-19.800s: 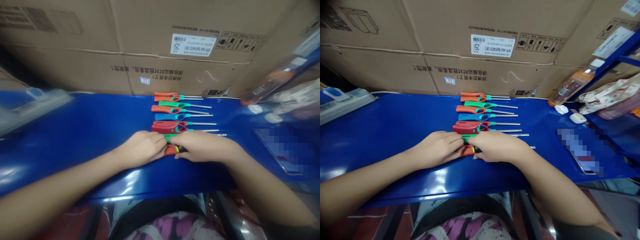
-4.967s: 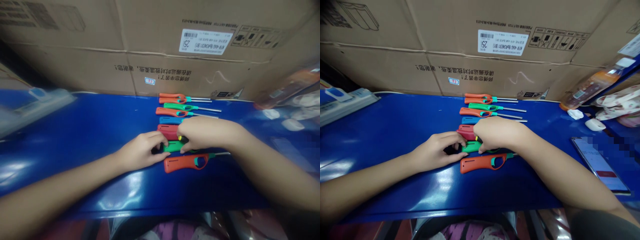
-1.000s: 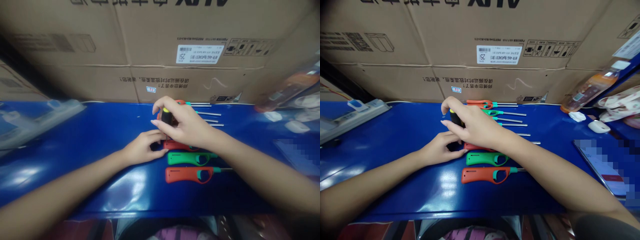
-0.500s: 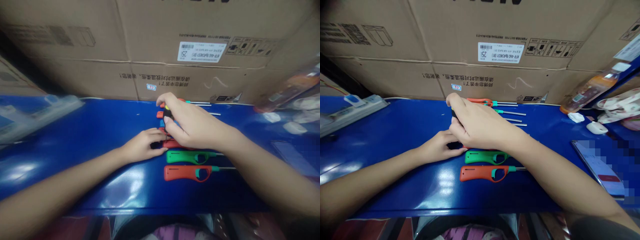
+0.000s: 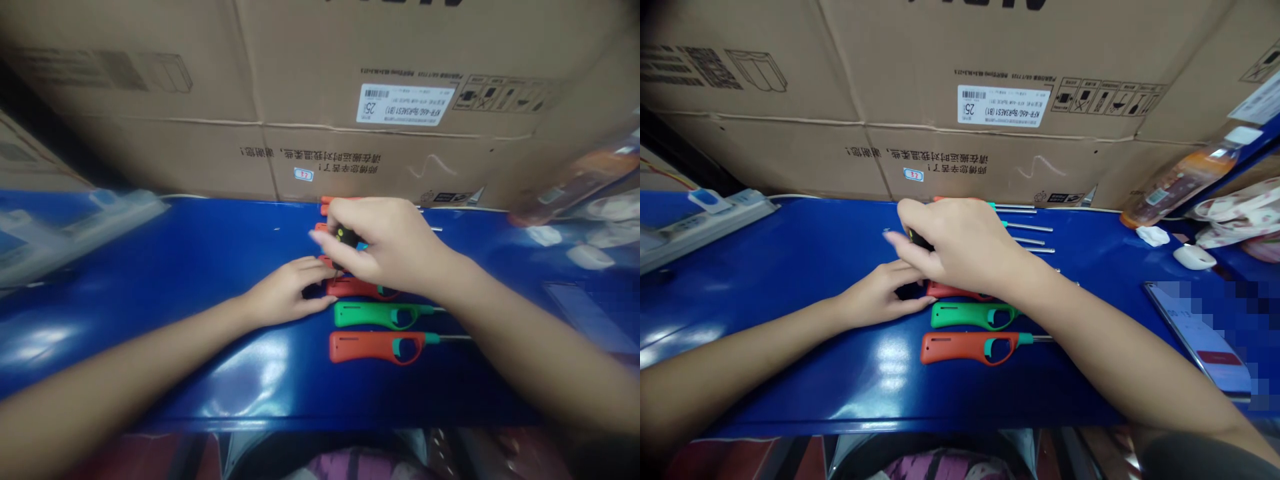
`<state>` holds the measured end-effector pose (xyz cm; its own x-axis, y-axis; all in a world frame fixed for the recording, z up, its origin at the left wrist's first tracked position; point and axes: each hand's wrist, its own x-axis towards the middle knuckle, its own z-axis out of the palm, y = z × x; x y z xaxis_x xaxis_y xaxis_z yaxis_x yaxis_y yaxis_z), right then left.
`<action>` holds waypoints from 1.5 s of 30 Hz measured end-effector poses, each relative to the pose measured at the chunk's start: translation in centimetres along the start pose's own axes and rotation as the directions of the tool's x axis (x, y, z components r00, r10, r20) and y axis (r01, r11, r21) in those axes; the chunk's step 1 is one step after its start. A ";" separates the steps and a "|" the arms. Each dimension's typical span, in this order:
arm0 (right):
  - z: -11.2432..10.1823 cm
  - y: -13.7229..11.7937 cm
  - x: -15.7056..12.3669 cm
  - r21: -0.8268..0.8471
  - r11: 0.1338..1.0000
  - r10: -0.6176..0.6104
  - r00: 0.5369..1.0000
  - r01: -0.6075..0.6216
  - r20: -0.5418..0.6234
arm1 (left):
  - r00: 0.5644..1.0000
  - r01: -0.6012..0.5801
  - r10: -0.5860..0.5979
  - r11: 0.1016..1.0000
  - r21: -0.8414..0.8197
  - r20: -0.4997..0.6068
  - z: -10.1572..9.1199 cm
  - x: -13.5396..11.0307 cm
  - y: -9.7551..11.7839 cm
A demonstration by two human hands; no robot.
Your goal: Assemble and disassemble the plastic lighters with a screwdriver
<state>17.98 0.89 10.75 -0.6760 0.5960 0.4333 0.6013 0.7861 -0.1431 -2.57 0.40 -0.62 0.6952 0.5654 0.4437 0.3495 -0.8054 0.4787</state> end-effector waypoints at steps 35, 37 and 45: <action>-0.8 0.3 -0.1 -0.070 0.997 -0.034 0.998 0.037 0.048 | 1.000 -0.007 0.007 1.000 -0.011 0.019 -0.1 0.1 0.1; -0.9 0.3 -0.1 -0.043 0.997 -0.061 0.996 0.064 0.060 | 1.000 -0.025 0.025 0.999 -0.025 0.006 -0.1 0.1 0.1; -0.9 0.4 -0.1 0.001 0.996 -0.088 0.993 0.089 0.077 | 1.000 -0.016 0.016 1.000 -0.009 0.009 -0.2 0.1 0.3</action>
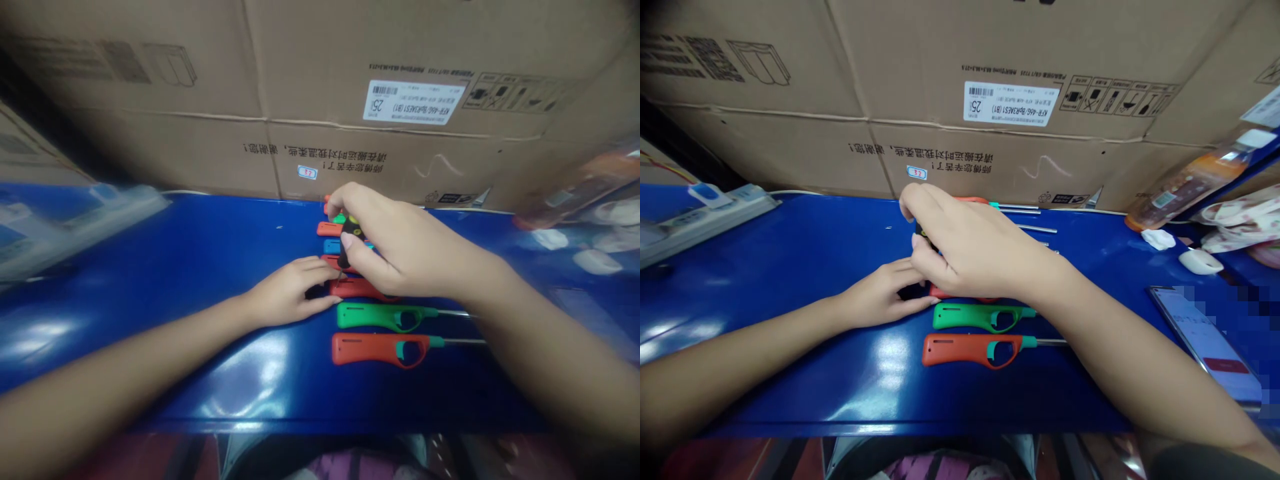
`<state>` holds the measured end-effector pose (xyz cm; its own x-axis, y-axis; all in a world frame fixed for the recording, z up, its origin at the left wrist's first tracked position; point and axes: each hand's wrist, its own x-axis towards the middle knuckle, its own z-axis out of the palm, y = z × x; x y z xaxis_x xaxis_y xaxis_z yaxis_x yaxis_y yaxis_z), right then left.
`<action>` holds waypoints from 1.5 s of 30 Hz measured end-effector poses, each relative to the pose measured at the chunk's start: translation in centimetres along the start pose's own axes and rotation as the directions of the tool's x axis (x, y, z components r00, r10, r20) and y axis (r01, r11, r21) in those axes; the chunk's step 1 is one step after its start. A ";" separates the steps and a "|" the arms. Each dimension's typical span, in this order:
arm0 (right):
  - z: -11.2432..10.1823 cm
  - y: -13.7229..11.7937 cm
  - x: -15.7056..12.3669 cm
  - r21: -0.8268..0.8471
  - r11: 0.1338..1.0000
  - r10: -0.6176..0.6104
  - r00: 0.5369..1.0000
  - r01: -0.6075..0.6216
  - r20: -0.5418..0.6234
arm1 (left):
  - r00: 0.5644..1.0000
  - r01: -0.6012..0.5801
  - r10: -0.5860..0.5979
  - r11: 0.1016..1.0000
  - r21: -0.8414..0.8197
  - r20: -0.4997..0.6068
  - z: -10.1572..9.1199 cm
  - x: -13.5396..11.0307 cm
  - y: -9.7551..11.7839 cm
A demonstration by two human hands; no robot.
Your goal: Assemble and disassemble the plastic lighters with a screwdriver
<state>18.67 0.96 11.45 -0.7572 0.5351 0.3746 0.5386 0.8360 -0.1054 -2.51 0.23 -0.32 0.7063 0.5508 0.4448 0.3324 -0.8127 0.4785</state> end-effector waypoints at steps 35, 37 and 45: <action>-0.3 0.0 0.0 -0.094 0.995 0.048 0.999 -0.046 0.021 | 0.995 0.094 -0.094 0.995 -0.023 0.019 -0.1 0.1 0.3; -0.5 -0.1 -0.1 -0.104 0.992 0.075 0.996 -0.071 0.037 | 0.995 0.094 -0.093 0.995 -0.023 0.017 0.0 0.1 0.3; -0.5 -0.3 -0.1 -0.197 0.973 0.127 0.992 -0.121 0.018 | 0.996 0.089 -0.088 0.996 -0.004 0.025 0.0 0.2 0.2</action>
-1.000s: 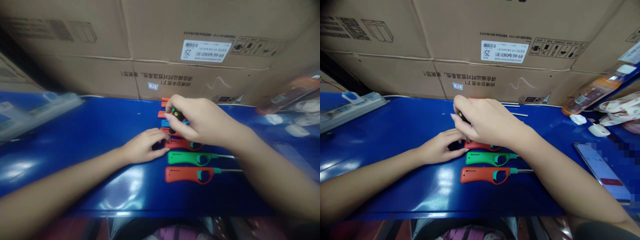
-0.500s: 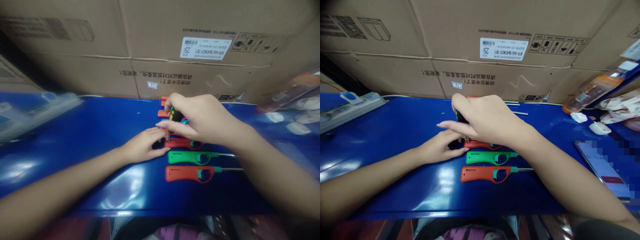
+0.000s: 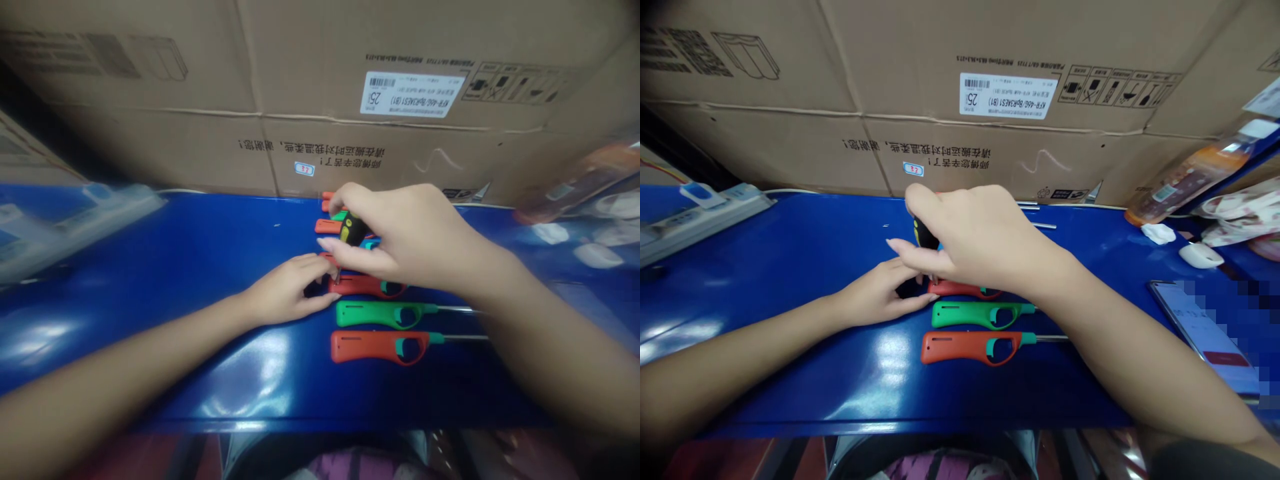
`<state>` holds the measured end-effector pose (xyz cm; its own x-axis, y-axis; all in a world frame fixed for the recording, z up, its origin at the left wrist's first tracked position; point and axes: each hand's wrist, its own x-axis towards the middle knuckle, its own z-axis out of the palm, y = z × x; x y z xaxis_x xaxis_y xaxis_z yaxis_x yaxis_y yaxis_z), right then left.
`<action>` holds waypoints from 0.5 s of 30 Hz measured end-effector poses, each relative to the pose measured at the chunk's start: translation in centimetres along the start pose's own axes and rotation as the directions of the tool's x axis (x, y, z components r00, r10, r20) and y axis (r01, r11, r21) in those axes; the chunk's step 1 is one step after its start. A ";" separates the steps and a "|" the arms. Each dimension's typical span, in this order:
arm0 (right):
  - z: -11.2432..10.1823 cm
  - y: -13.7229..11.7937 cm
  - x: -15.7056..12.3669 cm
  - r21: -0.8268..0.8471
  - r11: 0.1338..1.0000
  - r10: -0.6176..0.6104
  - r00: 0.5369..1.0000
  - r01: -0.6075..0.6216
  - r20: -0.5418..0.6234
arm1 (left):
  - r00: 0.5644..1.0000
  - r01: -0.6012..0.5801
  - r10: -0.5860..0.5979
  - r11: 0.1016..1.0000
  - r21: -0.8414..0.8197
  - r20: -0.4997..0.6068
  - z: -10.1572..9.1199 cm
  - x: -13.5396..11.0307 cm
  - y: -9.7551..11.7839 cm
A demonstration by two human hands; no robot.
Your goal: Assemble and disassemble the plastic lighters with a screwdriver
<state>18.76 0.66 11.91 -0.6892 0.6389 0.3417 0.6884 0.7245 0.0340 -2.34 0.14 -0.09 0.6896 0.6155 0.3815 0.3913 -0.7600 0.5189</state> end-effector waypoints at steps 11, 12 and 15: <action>0.3 0.1 0.0 0.014 0.999 -0.028 0.999 0.028 -0.027 | 1.000 0.015 -0.014 1.000 -0.026 0.014 -0.1 0.0 0.1; 0.4 0.1 0.0 0.018 0.999 -0.040 0.999 0.040 -0.031 | 1.000 0.011 -0.011 1.000 -0.027 0.011 -0.1 0.0 0.0; 0.6 0.2 0.0 0.001 0.998 -0.068 0.996 0.068 -0.051 | 1.000 0.013 -0.013 1.000 -0.009 -0.002 -0.1 0.0 0.0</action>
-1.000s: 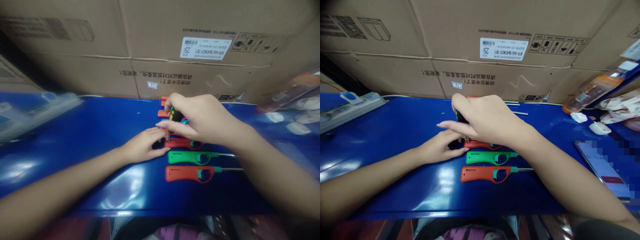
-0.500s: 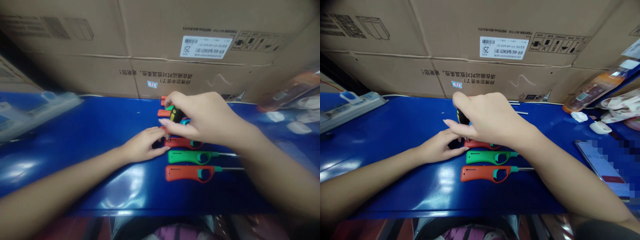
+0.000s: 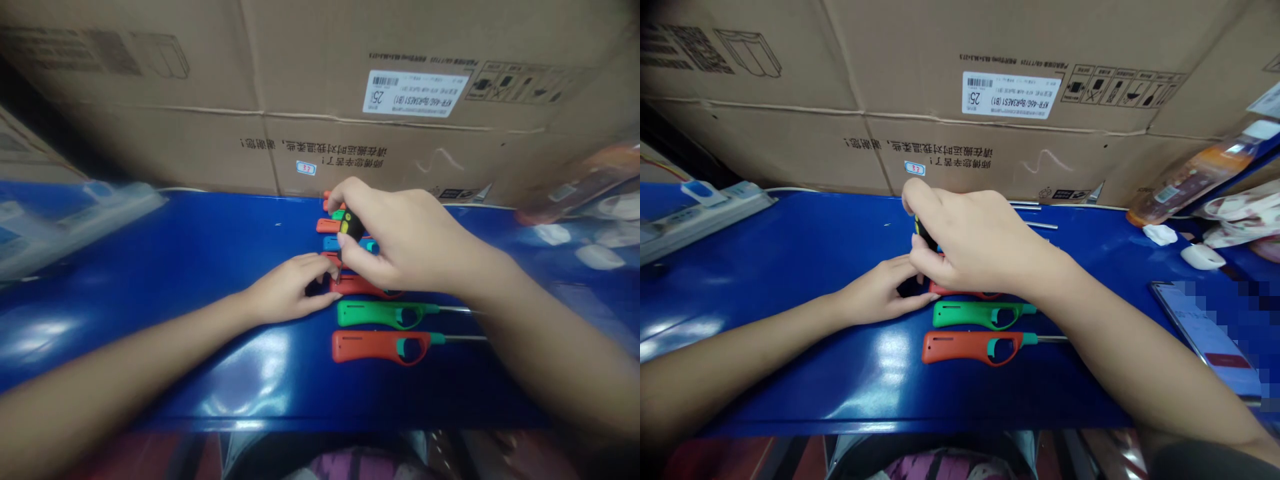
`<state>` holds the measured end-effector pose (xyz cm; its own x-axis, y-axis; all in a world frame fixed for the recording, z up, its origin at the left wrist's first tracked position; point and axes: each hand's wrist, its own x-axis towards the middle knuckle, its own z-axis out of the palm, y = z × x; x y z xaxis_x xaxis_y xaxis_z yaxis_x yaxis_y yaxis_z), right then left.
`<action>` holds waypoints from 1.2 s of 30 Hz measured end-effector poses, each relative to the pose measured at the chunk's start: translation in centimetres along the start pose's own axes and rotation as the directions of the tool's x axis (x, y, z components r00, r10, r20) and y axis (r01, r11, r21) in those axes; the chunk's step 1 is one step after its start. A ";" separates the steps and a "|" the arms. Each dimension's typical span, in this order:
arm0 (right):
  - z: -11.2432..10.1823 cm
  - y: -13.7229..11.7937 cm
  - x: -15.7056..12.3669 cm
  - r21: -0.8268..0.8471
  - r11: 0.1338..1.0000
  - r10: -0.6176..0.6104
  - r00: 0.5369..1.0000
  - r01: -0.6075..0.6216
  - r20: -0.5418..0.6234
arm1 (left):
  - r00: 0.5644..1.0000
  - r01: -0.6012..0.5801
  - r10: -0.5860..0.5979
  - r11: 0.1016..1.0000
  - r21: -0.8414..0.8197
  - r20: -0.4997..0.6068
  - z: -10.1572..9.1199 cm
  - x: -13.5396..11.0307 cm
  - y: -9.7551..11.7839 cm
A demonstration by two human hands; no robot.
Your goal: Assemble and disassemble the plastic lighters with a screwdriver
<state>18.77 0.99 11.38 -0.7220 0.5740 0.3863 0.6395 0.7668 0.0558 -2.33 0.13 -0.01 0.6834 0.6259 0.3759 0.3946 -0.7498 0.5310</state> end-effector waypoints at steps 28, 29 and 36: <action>0.0 0.2 0.1 -0.022 0.999 0.045 0.999 -0.045 0.008 | 0.998 0.043 -0.042 0.999 -0.026 0.036 -0.2 0.0 0.1; 0.0 0.2 0.1 -0.031 0.998 0.057 0.998 -0.057 0.004 | 0.998 0.045 -0.044 0.999 -0.026 0.041 -0.1 0.0 0.1; 0.3 0.6 -0.1 0.040 0.999 -0.012 0.999 0.013 -0.034 | 1.000 0.021 -0.020 1.000 -0.012 0.023 -0.1 0.0 0.0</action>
<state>19.10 1.48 11.10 -0.7204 0.5548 0.4163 0.6187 0.7852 0.0242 -2.38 0.14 0.06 0.6890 0.6360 0.3475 0.4015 -0.7341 0.5477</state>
